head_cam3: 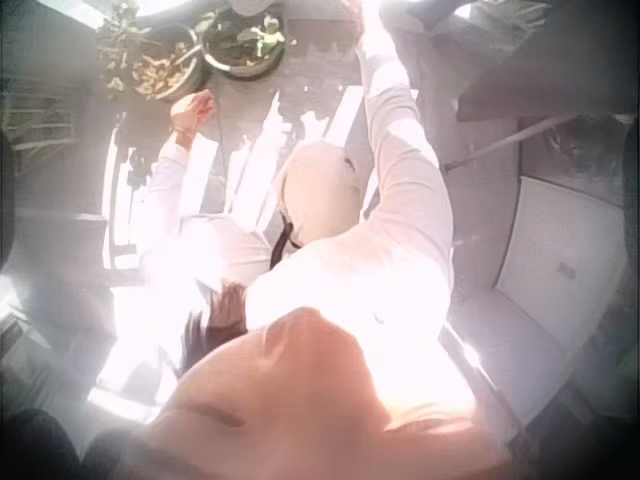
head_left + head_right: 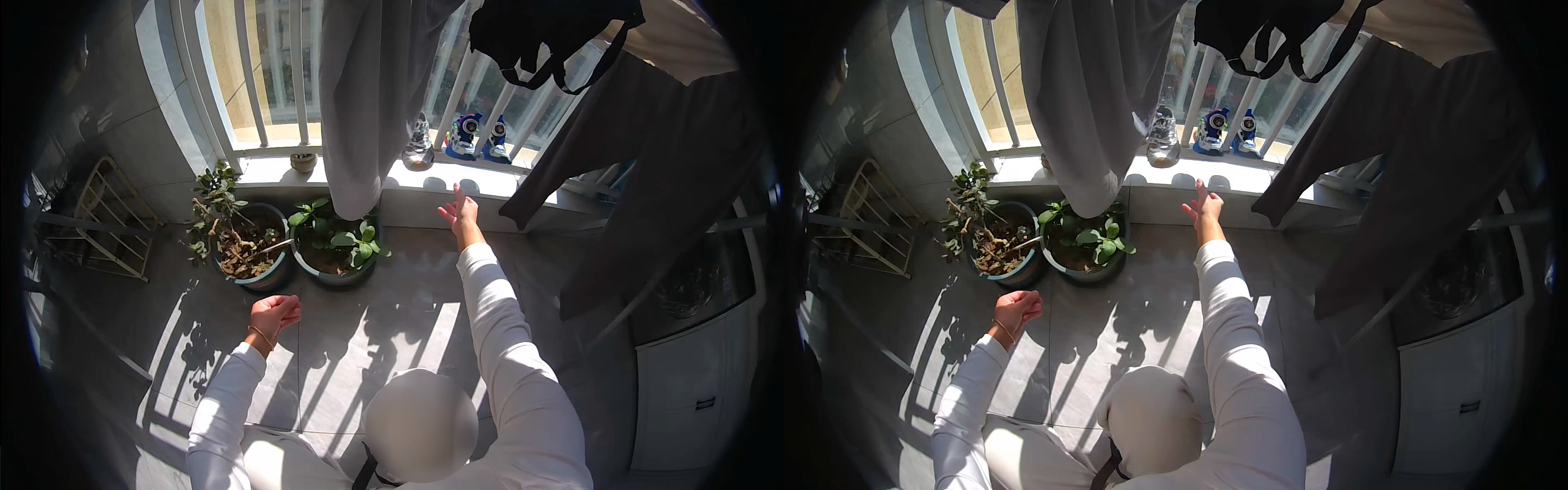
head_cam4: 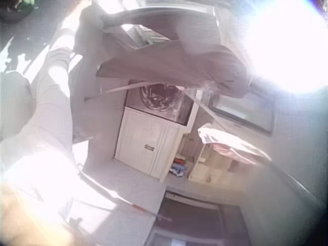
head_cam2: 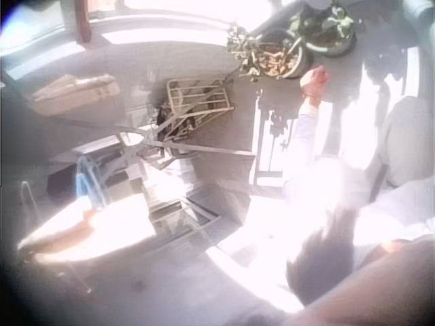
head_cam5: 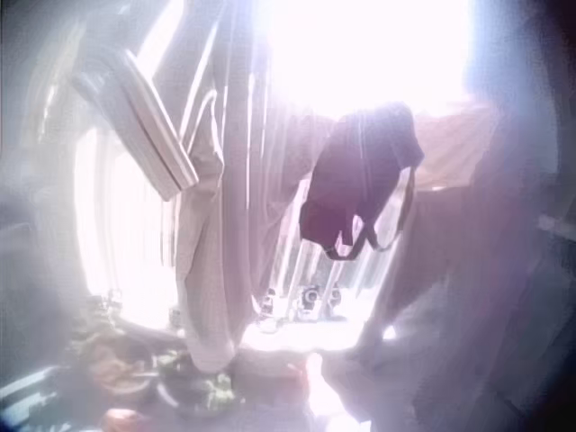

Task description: The person cleans a balcony area using a long-handled squeegee. They wipe the window frame, then mop the tiled floor, briefly move a pair of shoes, and rinse the squeegee in a sink before continuing to mop the floor.

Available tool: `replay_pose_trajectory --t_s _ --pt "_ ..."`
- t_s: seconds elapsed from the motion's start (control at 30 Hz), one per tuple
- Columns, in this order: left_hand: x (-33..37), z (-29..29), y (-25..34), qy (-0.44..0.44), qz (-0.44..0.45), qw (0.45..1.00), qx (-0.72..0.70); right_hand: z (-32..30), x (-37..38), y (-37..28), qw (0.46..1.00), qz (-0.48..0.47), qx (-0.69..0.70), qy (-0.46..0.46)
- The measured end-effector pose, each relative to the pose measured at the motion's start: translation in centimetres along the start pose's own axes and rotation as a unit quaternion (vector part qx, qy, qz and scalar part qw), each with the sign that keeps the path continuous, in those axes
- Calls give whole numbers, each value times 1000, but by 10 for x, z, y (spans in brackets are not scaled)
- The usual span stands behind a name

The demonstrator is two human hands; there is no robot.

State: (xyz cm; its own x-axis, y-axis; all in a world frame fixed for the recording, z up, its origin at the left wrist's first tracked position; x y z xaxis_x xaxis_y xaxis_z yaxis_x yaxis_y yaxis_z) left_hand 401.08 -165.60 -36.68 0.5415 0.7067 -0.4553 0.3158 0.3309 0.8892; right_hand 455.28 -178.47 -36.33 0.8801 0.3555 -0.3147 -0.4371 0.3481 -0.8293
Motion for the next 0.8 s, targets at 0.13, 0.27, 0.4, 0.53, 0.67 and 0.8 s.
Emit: replay_pose_trajectory --t_s 0.13,0.27,0.4,0.53,0.67,0.8 --pt "24 88 45 -82 16 996 19 -29 58 -87 989 -94 86 76" --pt "71 171 104 -105 84 990 32 -37 116 -140 989 -132 42 48" --pt "106 245 146 -129 97 987 -4 -37 176 -141 997 -51 33 40" --pt "150 303 182 -97 148 981 81 -31 210 -128 996 -32 81 20" --pt "188 365 247 33 420 825 377 -45 176 -135 981 -33 187 -40" --pt "219 442 258 111 529 615 575 -88 59 -132 902 126 352 -216"
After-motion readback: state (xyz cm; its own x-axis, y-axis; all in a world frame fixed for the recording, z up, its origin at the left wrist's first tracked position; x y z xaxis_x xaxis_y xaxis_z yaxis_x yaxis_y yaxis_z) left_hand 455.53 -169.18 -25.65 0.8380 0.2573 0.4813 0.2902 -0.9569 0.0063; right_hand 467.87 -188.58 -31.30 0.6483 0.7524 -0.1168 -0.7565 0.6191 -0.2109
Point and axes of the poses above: each hand's wrist, its own x-axis towards the middle knuckle, its own z-axis out of the palm, y = z × x, the point moved 9 cm from there along x, towards the middle knuckle, and after that the axes turned 15 degrees about x, right-handed, at the moved point
